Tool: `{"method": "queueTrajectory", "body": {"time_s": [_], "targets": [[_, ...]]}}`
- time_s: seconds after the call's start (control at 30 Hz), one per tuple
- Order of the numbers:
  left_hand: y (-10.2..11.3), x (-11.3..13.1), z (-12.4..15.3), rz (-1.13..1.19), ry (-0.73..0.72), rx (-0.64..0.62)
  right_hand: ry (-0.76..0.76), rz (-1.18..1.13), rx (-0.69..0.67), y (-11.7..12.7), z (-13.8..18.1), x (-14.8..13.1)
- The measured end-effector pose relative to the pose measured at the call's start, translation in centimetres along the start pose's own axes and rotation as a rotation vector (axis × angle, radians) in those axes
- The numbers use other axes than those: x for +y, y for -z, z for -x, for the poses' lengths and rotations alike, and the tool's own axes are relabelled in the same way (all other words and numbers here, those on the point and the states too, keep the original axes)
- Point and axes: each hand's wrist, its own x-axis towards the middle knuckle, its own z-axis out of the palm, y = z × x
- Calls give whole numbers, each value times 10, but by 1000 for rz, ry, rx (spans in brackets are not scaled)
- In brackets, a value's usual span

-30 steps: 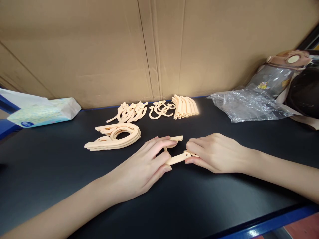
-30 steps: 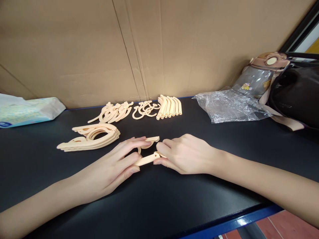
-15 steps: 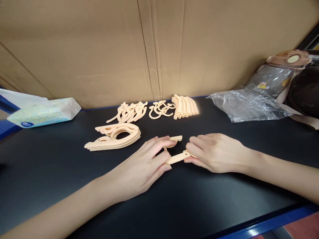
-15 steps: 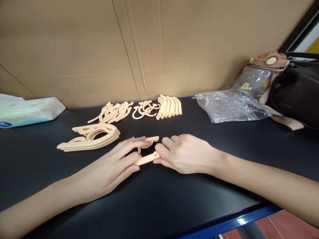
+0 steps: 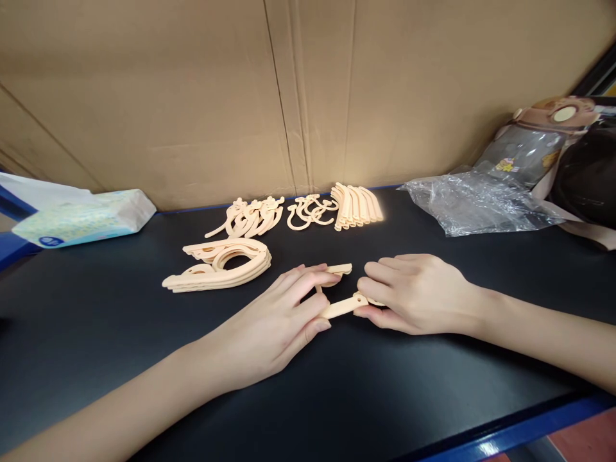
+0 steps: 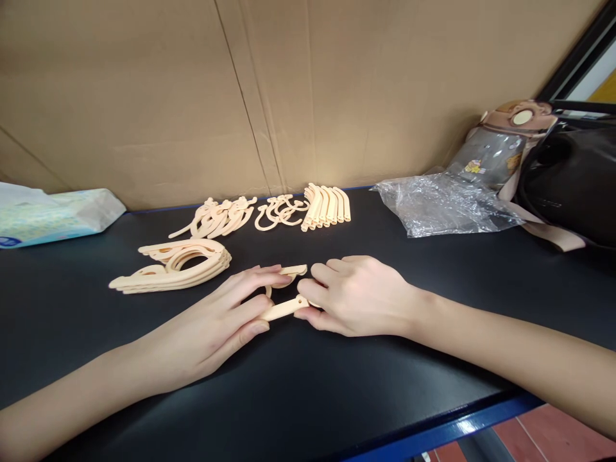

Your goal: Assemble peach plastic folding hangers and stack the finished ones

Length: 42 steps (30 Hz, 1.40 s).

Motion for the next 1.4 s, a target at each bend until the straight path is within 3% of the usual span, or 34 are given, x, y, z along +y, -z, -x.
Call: {"method": "queueTrajectory", "body": {"time_s": [0.37,1.13,1.4], "targets": [[0,0,0,-14,-12,5,-46,-120,27,-1,1,2],[-2,0,1,8,-1,26,-63,-151,57,1,1,0],[-1,1,0,-12,48,28,-20,-288,-35,0,5,6]]}}
